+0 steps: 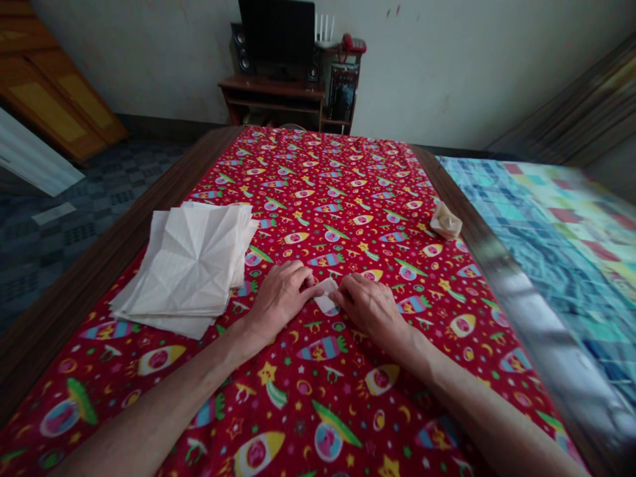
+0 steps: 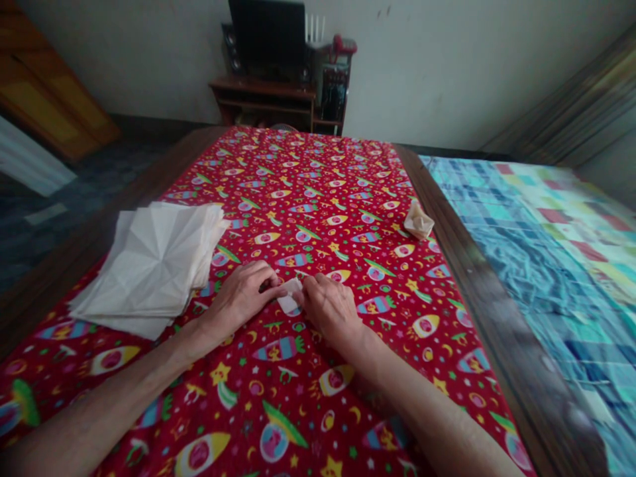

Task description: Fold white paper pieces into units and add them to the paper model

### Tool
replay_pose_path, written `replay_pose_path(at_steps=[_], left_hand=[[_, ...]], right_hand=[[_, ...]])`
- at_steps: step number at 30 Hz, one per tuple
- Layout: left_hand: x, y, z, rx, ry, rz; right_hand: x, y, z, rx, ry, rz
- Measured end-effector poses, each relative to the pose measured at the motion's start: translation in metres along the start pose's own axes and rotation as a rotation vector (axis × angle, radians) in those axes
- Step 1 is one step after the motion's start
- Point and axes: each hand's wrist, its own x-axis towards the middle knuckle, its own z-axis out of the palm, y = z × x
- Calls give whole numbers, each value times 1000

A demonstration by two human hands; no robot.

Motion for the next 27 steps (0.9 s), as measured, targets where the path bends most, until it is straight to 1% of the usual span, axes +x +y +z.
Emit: replay_pose_path(at_steps=[4,10,14,18,21,24,27], left_hand=[[0,-2,0,-27,-2,-9],[-2,-8,-1,-139,8,-33],[-2,-11,-2,-222,-14,21],[6,-7,-1,-129,-18,44],[15,-2,-2,-105,-84,53],[20,3,-7,-135,-145,34],[19,8,-12,-209,-154,-1]], right_hand=[[-3,3,-1,17,-17,-13],[-4,4,0,13,-13,-23],[-7,5,5,47,51,-85],[-10,6,12,51,141,-135],[-13,9,15,72,181,-157],[-14,12,12,152,169,-185],[-14,15,7,339,161,-183]])
